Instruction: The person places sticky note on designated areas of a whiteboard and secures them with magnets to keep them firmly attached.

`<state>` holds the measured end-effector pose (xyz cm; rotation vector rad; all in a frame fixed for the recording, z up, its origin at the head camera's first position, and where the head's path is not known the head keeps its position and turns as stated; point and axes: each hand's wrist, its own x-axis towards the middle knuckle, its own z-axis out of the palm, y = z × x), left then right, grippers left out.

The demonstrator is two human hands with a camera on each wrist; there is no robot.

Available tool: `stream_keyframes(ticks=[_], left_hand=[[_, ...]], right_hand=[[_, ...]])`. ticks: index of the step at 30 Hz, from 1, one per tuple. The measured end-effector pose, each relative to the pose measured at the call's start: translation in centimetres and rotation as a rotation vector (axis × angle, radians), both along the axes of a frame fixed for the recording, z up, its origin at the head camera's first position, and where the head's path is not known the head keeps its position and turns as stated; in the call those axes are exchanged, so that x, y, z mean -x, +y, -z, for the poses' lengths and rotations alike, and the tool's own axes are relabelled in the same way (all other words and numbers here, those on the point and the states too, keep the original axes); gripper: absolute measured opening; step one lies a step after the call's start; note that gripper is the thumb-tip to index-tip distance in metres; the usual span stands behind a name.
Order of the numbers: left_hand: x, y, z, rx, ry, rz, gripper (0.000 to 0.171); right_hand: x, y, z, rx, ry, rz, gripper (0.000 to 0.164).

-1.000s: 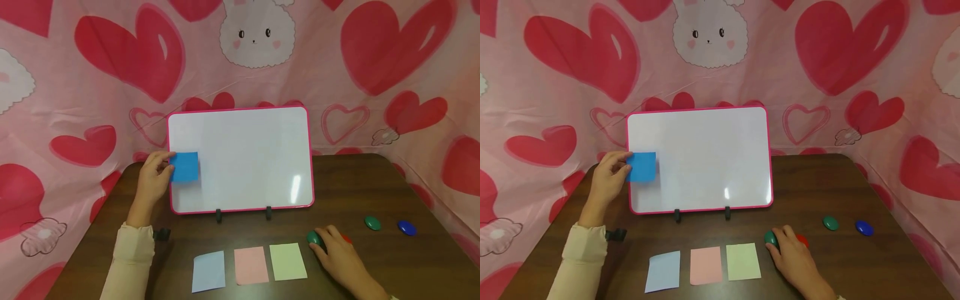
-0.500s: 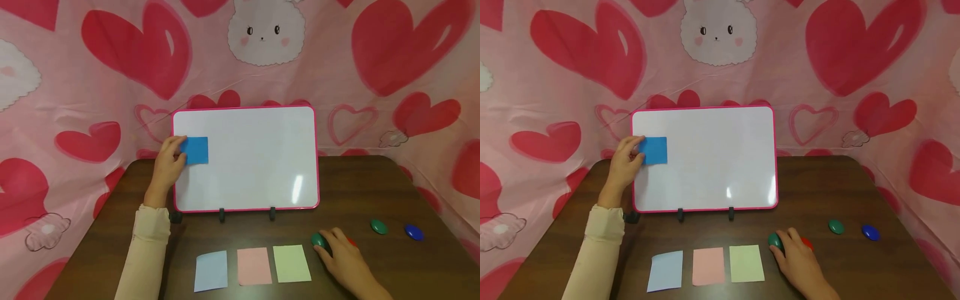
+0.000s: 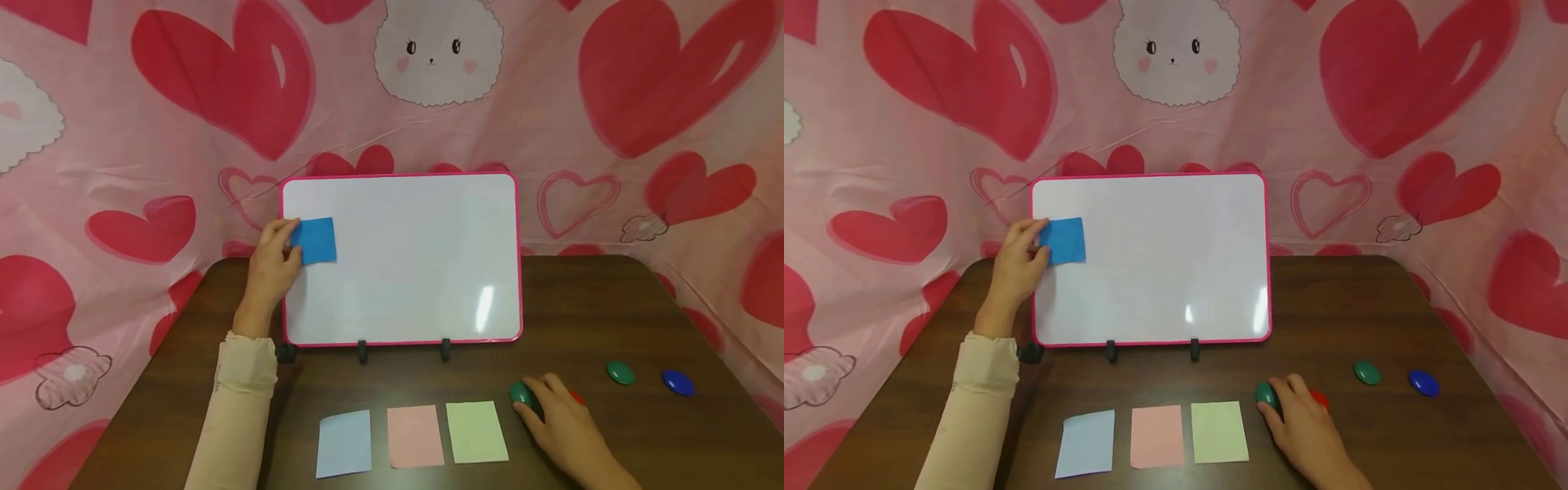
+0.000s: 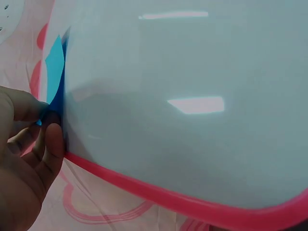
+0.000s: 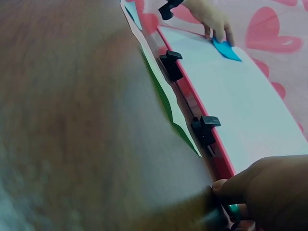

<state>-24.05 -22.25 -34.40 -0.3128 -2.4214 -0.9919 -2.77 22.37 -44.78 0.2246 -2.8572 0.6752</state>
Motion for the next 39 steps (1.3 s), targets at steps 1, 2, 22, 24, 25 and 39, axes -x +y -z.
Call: stream_keyframes(ticks=[1,2,22,24,25,39], left_hand=[[0.0,0.0,0.0,0.013,-0.005,-0.004,0.047],[0.0,0.0,-0.1,0.025,-0.009,-0.009,0.047],[-0.2,0.5,-0.4,0.258,-0.038,-0.105,0.054],[-0.1,0.6,-0.3,0.299,0.002,-0.122,0.053],[-0.1,0.6,-0.2,0.322,0.026,-0.126,0.052],[-0.1,1.9,0.3,0.402,0.120,-0.085,0.053]], right_hand=[[0.0,0.0,0.0,-0.002,-0.001,-0.001,0.043],[0.0,-0.1,0.0,-0.002,-0.002,-0.002,0.044],[0.0,-0.3,0.3,0.000,0.008,0.008,0.044],[-0.1,-0.3,0.2,0.003,0.000,0.011,0.044],[-0.1,-0.3,0.2,0.004,-0.003,0.011,0.044],[-0.1,-0.4,0.0,0.003,-0.022,0.012,0.044]])
